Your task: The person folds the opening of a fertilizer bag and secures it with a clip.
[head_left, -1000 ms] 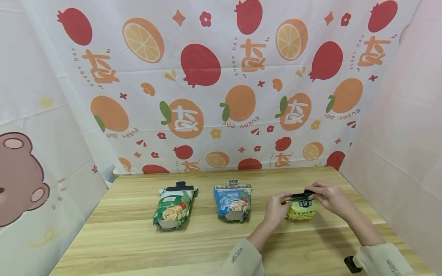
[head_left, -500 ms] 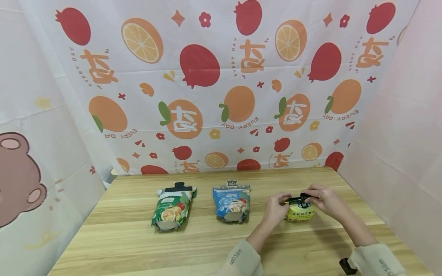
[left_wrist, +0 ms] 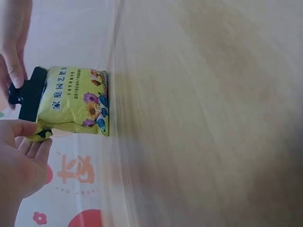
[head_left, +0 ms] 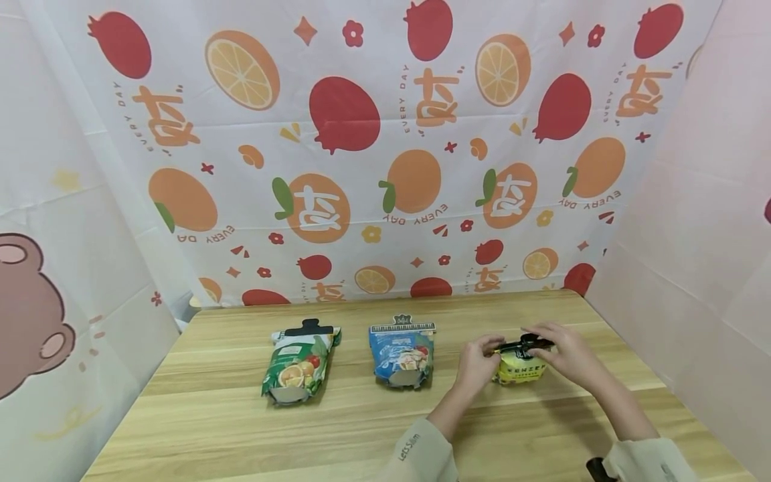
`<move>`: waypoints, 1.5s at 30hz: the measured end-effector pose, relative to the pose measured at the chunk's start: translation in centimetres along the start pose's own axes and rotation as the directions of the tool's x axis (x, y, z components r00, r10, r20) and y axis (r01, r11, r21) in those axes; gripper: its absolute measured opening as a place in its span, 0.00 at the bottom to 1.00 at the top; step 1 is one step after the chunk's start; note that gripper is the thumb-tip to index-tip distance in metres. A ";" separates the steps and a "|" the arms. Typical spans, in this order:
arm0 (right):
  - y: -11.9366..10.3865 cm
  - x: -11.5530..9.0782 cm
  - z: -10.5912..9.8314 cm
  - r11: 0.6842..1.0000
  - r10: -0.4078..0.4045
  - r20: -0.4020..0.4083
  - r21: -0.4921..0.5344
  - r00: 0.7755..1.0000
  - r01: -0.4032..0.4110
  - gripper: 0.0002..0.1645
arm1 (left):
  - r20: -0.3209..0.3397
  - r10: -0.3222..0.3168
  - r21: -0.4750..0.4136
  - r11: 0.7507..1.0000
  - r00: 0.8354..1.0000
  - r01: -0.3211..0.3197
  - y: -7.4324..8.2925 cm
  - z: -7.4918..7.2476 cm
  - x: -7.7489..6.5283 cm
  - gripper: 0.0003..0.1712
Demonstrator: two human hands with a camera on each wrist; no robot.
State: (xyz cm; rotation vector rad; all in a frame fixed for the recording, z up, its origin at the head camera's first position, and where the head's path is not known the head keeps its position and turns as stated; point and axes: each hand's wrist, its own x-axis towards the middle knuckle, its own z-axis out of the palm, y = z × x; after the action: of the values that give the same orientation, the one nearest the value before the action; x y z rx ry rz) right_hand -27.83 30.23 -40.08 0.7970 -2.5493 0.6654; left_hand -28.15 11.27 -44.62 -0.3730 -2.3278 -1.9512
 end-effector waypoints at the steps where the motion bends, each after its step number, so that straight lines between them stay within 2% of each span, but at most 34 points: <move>1: 0.1 -0.3 0.0 0.998 0.056 -0.001 0.034 0.998 -0.056 0.30 | 0.001 -0.002 -0.003 1.000 1.000 0.002 0.0 0.0 0.0 0.21; 3: 0.2 -0.9 -0.1 0.973 0.190 0.015 0.134 0.982 -0.190 0.36 | 0.003 -0.003 -0.007 1.000 1.000 0.003 0.1 0.1 -0.1 0.22; 4: 0.3 -1.3 -0.1 0.947 0.256 0.030 0.195 0.966 -0.257 0.39 | 0.002 -0.002 -0.010 1.000 1.000 0.002 0.1 0.1 -0.1 0.22; 7: 0.7 -2.5 0.1 0.838 0.417 0.112 0.336 0.902 -0.429 0.45 | -0.020 0.000 0.006 1.000 1.000 0.000 0.1 0.2 -0.1 0.21; 10: 1.0 -3.4 0.8 0.734 0.493 0.218 0.415 0.842 -0.538 0.46 | -0.051 -0.006 0.019 1.000 0.999 0.007 0.0 0.3 -0.2 0.19; 12: 1.1 -3.9 1.5 0.702 0.514 0.256 0.423 0.819 -0.573 0.44 | -0.065 -0.024 0.010 1.000 0.998 0.025 0.0 0.4 -0.3 0.18; 13: 1.1 -4.0 1.8 0.697 0.521 0.267 0.415 0.811 -0.585 0.43 | -0.067 -0.033 -0.005 0.999 0.997 0.032 0.0 0.4 -0.3 0.17; 18: 0.9 -4.1 2.9 0.731 0.508 0.252 0.380 0.824 -0.567 0.36 | -0.025 -0.124 -0.096 0.988 0.992 0.121 0.0 0.3 -0.7 0.13; 20: 0.8 -4.0 3.2 0.739 0.498 0.247 0.380 0.831 -0.556 0.35 | -0.008 -0.158 -0.103 0.982 0.987 0.157 0.0 0.3 -0.9 0.13; 22: 0.7 -3.8 3.3 0.737 0.505 0.239 0.381 0.829 -0.559 0.35 | 0.005 -0.181 -0.105 0.978 0.983 0.181 -0.1 0.2 -1.1 0.13; 27: 0.4 -3.6 3.5 0.734 0.526 0.227 0.366 0.819 -0.573 0.37 | 0.003 -0.183 -0.096 0.979 0.983 0.182 -0.2 0.6 -1.1 0.12; 32: 0.3 -3.3 3.7 0.723 0.538 0.224 0.373 0.813 -0.581 0.38 | -0.033 -0.197 -0.082 0.978 0.980 0.193 -0.5 0.9 -0.9 0.13; 38: 0.3 -3.0 4.1 0.722 0.552 0.210 0.364 0.807 -0.588 0.32 | -0.033 -0.183 -0.106 0.978 0.983 0.178 -0.8 1.0 -0.8 0.17; 42: 0.4 -2.9 4.3 0.728 0.557 0.199 0.349 0.806 -0.589 0.30 | -0.014 -0.175 -0.067 0.982 0.984 0.174 -0.9 1.0 -0.8 0.18; 45: 0.4 -2.7 4.5 0.736 0.551 0.195 0.344 0.811 -0.583 0.29 | 0.003 -0.168 0.002 0.986 0.986 0.168 -1.0 1.0 -0.8 0.21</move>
State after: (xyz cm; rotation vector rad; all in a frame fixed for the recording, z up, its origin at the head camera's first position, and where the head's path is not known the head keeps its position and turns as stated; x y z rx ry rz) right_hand -27.01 29.23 -45.17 0.1108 -2.7794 1.3939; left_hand -27.56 12.00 -45.93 -0.1846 -2.4349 -2.0207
